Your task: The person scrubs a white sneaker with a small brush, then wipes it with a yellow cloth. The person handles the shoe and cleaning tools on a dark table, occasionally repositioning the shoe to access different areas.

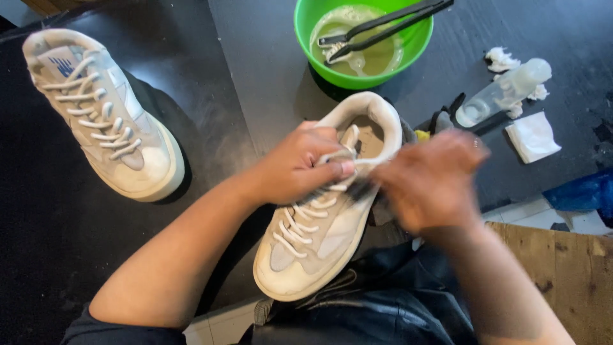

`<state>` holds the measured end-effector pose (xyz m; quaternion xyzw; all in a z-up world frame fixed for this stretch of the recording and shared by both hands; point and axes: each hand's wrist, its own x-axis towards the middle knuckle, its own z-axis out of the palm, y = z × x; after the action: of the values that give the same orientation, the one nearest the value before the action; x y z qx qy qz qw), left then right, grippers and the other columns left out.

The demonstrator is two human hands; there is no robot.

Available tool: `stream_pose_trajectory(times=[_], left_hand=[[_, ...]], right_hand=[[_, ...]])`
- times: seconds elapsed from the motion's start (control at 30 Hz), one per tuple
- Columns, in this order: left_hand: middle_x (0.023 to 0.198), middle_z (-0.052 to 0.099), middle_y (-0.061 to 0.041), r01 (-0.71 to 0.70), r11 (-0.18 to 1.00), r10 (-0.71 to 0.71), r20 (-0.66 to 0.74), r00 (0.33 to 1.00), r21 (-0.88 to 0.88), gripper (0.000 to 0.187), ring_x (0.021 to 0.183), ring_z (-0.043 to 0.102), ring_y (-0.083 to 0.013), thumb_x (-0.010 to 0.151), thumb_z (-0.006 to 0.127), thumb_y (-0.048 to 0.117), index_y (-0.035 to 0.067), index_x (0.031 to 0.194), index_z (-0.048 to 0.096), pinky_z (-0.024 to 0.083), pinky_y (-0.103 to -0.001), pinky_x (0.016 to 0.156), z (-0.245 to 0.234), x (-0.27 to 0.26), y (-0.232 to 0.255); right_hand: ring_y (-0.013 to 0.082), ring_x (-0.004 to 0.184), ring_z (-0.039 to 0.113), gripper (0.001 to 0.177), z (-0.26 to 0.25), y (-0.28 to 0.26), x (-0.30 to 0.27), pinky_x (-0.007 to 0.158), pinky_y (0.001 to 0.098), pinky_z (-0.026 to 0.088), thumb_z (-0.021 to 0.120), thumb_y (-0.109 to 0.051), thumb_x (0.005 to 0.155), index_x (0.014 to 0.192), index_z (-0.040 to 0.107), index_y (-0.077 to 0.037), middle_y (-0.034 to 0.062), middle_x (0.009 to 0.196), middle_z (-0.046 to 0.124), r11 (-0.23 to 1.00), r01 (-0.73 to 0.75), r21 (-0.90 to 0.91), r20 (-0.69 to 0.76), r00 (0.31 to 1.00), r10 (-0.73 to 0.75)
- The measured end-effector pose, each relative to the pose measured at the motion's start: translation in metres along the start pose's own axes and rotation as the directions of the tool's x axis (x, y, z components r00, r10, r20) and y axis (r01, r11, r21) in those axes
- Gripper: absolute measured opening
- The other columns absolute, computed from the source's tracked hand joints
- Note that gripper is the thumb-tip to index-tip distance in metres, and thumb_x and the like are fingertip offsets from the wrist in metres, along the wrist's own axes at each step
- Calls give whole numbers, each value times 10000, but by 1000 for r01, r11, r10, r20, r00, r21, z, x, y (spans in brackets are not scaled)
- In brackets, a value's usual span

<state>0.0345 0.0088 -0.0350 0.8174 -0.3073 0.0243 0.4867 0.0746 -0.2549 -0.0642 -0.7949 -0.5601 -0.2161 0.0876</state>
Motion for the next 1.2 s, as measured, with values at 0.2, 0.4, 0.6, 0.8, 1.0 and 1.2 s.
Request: stream_pose_trajectory(times=[0.2, 0.4, 0.6, 0.8, 1.0, 1.2], left_hand=[[672, 401, -27, -30, 994, 16, -131, 991, -103, 430, 686, 432, -166, 998, 613, 251, 73, 642, 452, 374, -327, 694, -17, -2, 22], [524, 355, -56, -346, 923, 325, -140, 935, -169, 392, 551, 444, -262, 925, 535, 114, 32, 575, 379, 452, -369, 723, -29, 5, 87], [473, 426, -49, -308, 764, 168, -286, 943, -567, 335, 677, 477, -244, 805, 557, 222, 59, 521, 487, 410, -300, 664, 32, -6, 85], [745, 589, -21, 143, 744, -96, 107, 990, -653, 597, 680, 544, -131, 899, 578, 659, 63, 874, 612, 423, -272, 657, 57, -3, 82], [704, 607, 55, 369, 926, -342, 243, 908, -76, 403, 808, 571, -104, 881, 645, 516, 169, 1068, 727, 244, -387, 1226, 67, 7, 122], [646, 356, 52, 331, 942, -330, 17, 944, -56, 394, 585, 397, -126, 1018, 481, 464, 147, 792, 540, 374, -337, 644, 97, -5, 135]], right_hand=[[281, 1011, 520, 126, -30, 14, -13, 948, 378, 414, 536, -48, 1179, 1132, 581, 60, 181, 1064, 545, 639, -386, 665, -237, 703, 670], [89, 741, 323, 1302, -57, -9, -4, 712, 255, 251, 585, -1010, 668, 1519, 397, -43, 10, 846, 400, 35, -358, 933, 253, 720, 646], [219, 1288, 553, 1217, -93, -31, -22, 1134, 362, 465, 821, -508, 660, 1595, 214, -18, 145, 1444, 498, 28, -171, 985, 129, 834, 537], [174, 1121, 652, 849, -110, -58, -53, 963, 333, 544, 886, -317, 586, 1328, 536, -102, 78, 1294, 647, 72, -498, 864, 329, 668, 668], [144, 1055, 626, 836, -96, -69, -86, 897, 305, 543, 890, -282, 583, 1323, 538, -116, 57, 1216, 648, 81, -562, 823, 332, 591, 735], [132, 1121, 674, 1025, -124, -56, -99, 917, 308, 525, 897, -550, 525, 1403, 512, -191, -8, 1282, 641, 379, -718, 584, 382, 655, 652]])
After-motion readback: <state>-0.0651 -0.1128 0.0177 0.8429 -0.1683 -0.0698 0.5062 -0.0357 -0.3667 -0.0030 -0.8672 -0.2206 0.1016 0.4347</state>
